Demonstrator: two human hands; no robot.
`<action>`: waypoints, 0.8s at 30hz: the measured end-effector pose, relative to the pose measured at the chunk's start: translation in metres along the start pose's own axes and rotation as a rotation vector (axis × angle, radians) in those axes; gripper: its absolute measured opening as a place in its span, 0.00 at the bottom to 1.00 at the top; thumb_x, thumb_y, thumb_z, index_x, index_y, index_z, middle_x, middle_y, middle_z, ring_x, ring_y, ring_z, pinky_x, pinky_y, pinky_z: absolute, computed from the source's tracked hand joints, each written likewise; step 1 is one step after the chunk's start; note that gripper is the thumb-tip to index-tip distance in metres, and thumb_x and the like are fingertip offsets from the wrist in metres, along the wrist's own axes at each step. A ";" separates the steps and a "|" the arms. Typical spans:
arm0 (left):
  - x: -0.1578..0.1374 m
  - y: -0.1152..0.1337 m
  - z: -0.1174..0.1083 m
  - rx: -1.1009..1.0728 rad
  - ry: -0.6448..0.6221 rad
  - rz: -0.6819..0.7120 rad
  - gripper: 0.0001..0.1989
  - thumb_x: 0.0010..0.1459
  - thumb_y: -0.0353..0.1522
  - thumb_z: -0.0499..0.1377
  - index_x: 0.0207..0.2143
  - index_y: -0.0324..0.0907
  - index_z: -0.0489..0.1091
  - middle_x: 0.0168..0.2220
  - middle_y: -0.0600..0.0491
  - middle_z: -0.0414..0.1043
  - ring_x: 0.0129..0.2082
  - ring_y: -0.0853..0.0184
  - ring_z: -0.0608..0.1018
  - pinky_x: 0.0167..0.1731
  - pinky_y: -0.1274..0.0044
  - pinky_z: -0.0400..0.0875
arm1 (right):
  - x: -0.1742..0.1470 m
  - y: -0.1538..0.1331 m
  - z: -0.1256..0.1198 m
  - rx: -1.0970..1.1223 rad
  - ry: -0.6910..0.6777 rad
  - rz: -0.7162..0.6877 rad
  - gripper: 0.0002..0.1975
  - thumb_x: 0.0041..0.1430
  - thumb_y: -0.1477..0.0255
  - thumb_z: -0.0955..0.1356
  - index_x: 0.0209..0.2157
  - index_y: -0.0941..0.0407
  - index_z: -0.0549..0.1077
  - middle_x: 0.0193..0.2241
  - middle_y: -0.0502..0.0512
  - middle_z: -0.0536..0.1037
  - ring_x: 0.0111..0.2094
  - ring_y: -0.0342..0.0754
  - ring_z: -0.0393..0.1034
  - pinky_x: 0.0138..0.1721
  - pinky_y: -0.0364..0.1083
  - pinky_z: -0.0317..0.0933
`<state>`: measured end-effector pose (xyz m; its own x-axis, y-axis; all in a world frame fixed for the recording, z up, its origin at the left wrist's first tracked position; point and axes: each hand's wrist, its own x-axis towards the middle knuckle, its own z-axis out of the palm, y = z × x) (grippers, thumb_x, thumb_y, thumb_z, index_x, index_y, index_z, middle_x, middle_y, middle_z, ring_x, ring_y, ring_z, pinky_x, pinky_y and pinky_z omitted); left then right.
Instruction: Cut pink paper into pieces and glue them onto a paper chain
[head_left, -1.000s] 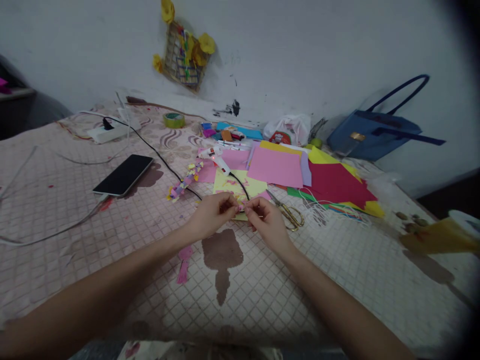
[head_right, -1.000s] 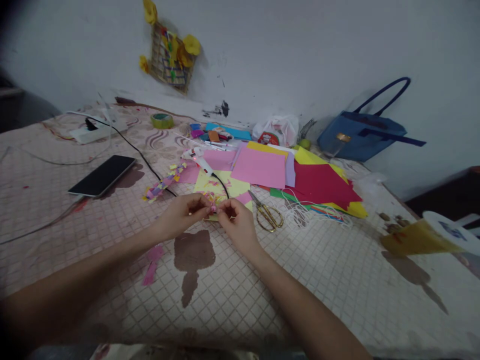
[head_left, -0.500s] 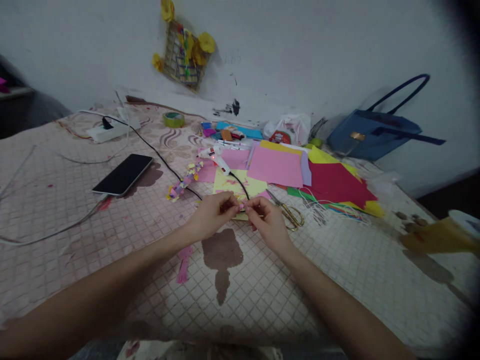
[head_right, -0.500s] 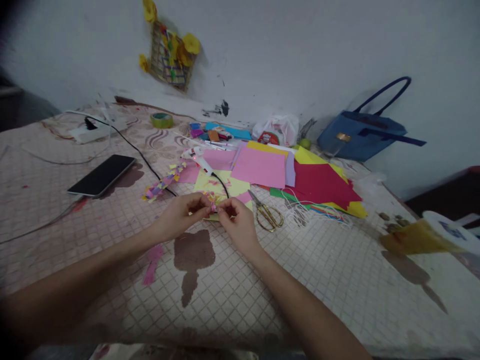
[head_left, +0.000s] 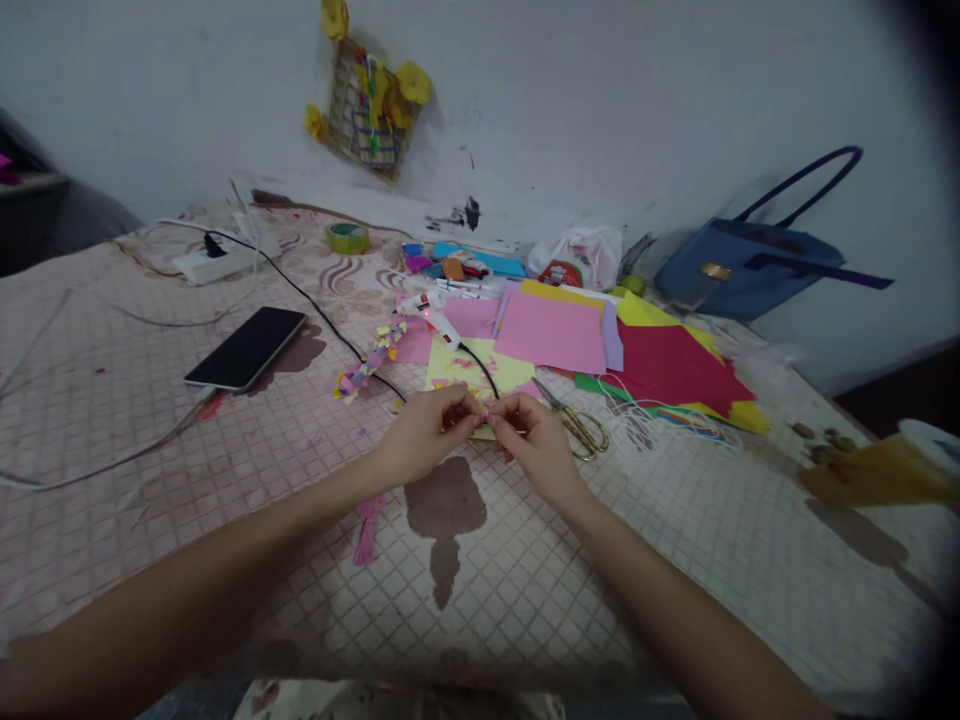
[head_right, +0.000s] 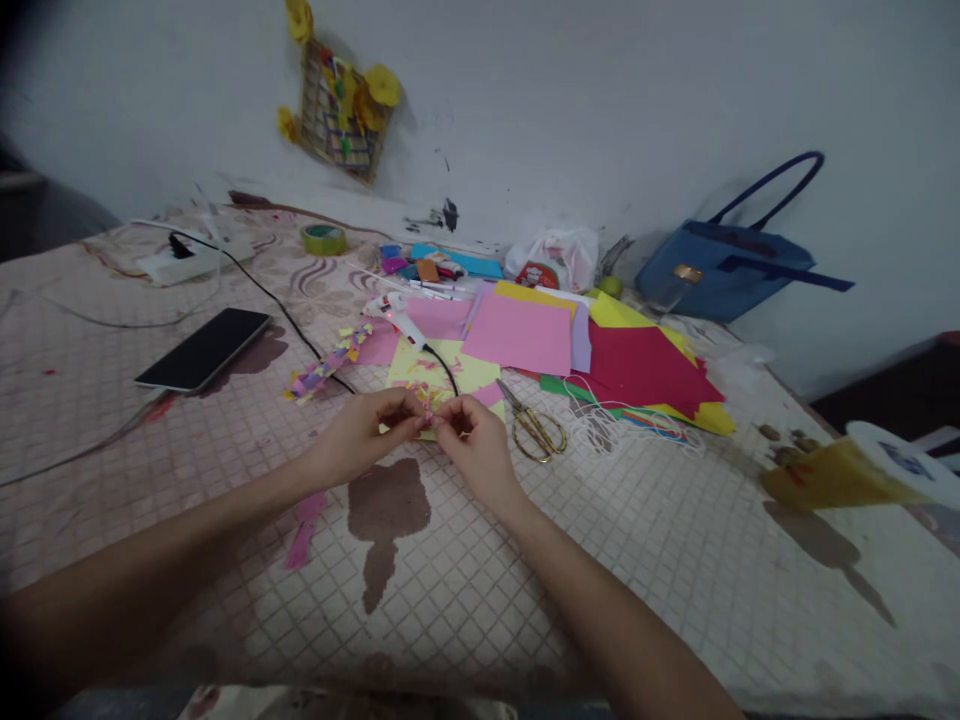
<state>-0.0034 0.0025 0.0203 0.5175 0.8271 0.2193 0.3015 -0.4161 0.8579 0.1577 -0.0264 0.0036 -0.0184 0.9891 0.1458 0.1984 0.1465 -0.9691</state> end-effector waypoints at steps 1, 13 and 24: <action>0.000 -0.001 0.000 -0.046 0.005 -0.018 0.05 0.54 0.30 0.53 0.29 0.38 0.67 0.26 0.55 0.67 0.26 0.73 0.68 0.28 0.80 0.63 | 0.000 0.000 0.000 0.044 -0.012 0.026 0.06 0.51 0.69 0.66 0.27 0.56 0.66 0.18 0.45 0.65 0.16 0.37 0.56 0.17 0.39 0.52; 0.005 -0.005 -0.002 -0.501 -0.063 -0.203 0.07 0.53 0.33 0.56 0.29 0.37 0.64 0.26 0.55 0.68 0.26 0.74 0.70 0.28 0.80 0.64 | 0.000 -0.004 -0.002 0.404 -0.125 0.239 0.08 0.50 0.67 0.67 0.28 0.57 0.68 0.22 0.46 0.68 0.19 0.37 0.60 0.17 0.37 0.53; 0.001 -0.002 -0.002 -0.032 -0.023 -0.010 0.06 0.55 0.31 0.52 0.30 0.38 0.67 0.27 0.55 0.67 0.26 0.73 0.69 0.26 0.80 0.63 | 0.002 -0.005 -0.005 0.022 -0.124 0.035 0.08 0.53 0.66 0.65 0.28 0.57 0.68 0.18 0.45 0.65 0.16 0.38 0.56 0.17 0.39 0.53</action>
<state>-0.0046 0.0048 0.0199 0.5327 0.8223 0.2003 0.2810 -0.3951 0.8746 0.1620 -0.0252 0.0096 -0.1327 0.9873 0.0871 0.1792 0.1103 -0.9776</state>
